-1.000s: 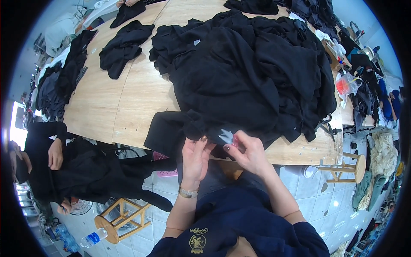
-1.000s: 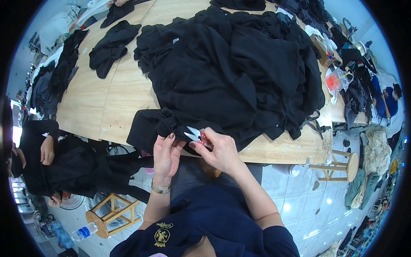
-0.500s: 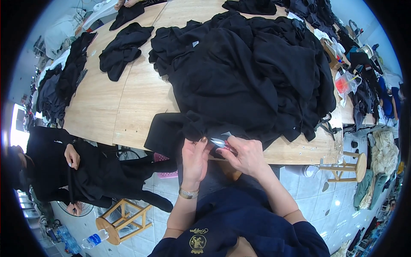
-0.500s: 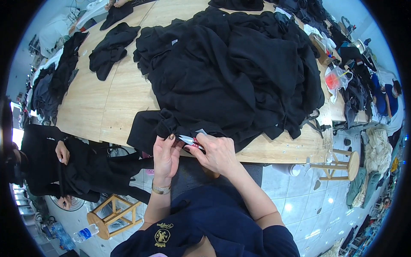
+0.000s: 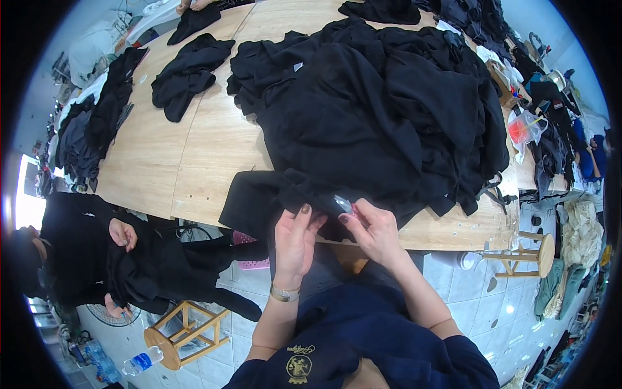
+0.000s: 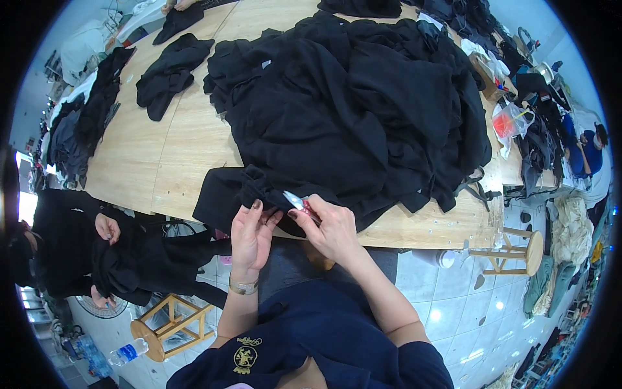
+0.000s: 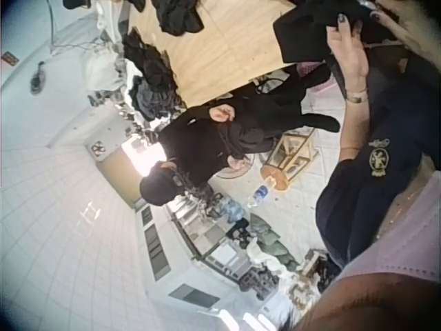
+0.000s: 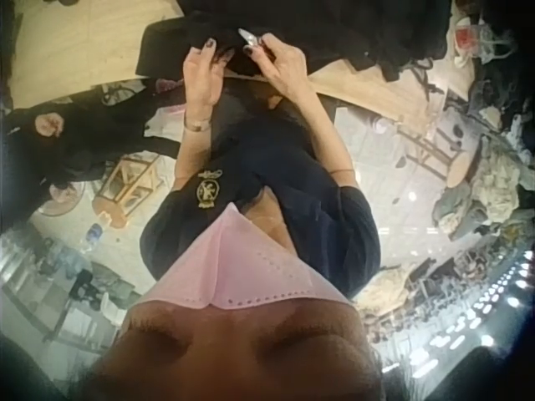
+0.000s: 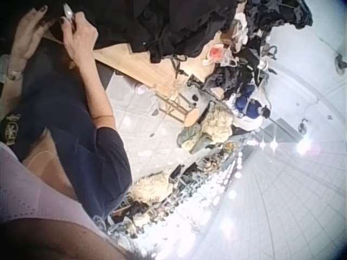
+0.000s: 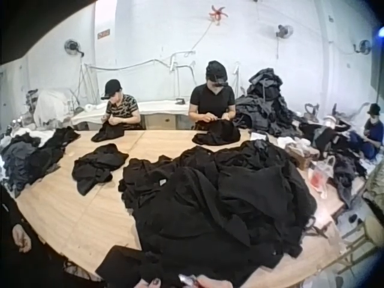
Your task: Trimming loose threads and excess material from black garments using small scissors.
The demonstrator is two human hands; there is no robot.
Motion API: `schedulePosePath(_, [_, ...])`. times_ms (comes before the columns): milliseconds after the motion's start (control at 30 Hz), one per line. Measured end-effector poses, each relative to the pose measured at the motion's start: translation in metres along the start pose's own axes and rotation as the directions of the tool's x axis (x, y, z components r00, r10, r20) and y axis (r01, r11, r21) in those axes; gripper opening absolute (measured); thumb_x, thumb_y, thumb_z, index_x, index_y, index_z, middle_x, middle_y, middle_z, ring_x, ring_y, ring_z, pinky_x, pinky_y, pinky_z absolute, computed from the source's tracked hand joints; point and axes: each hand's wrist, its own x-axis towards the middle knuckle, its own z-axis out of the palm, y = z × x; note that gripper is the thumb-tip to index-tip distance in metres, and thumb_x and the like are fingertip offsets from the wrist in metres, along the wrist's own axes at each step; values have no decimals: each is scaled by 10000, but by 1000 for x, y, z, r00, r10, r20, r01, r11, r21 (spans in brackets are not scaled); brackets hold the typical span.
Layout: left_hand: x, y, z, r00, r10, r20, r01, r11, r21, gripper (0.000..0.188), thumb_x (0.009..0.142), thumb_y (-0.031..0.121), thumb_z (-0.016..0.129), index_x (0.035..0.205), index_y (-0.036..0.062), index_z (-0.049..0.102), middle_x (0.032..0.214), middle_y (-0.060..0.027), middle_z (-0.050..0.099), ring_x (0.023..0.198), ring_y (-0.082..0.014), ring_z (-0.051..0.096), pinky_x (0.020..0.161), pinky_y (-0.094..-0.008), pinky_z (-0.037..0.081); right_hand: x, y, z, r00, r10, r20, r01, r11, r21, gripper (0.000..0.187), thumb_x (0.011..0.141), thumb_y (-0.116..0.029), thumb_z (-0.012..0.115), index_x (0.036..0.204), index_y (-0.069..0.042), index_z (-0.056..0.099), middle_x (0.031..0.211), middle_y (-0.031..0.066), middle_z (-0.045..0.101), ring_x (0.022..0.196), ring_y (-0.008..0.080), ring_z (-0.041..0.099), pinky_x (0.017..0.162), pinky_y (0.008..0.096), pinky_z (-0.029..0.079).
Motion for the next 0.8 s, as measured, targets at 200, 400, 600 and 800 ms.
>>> schedulePosePath(200, [-6,10,6,999,-42,10,42,999,-7,221,923,144,497,1123,61,541,949,10,583,893,-83,533,775,-268,416,-3,-4,-1,997,-19,-81,12,996,-85,321,804,-318,653,699,-58,497,561,78,507,464,230,526,435,303,388])
schedulePosePath(400, [-9,11,11,998,-51,-22,51,998,28,227,915,130,502,1133,76,530,927,48,565,839,-35,504,737,-243,369,0,-2,3,976,-179,-121,136,943,-303,336,789,-365,657,681,-90,496,570,29,504,435,182,521,418,270,394])
schedulePosePath(600, [-11,11,13,998,-62,8,61,998,33,237,914,126,500,1145,75,520,925,49,566,843,-40,506,739,-241,374,4,-4,5,973,-207,-103,154,914,-376,335,796,-375,644,673,-104,491,554,20,483,427,166,515,409,265,384])
schedulePosePath(800, [-12,9,13,997,-76,0,76,997,-31,229,904,85,514,1129,53,537,967,21,574,846,-48,498,705,-210,382,6,0,6,976,-185,-116,132,923,-363,331,801,-360,644,668,-100,488,556,26,490,431,176,517,409,271,385])
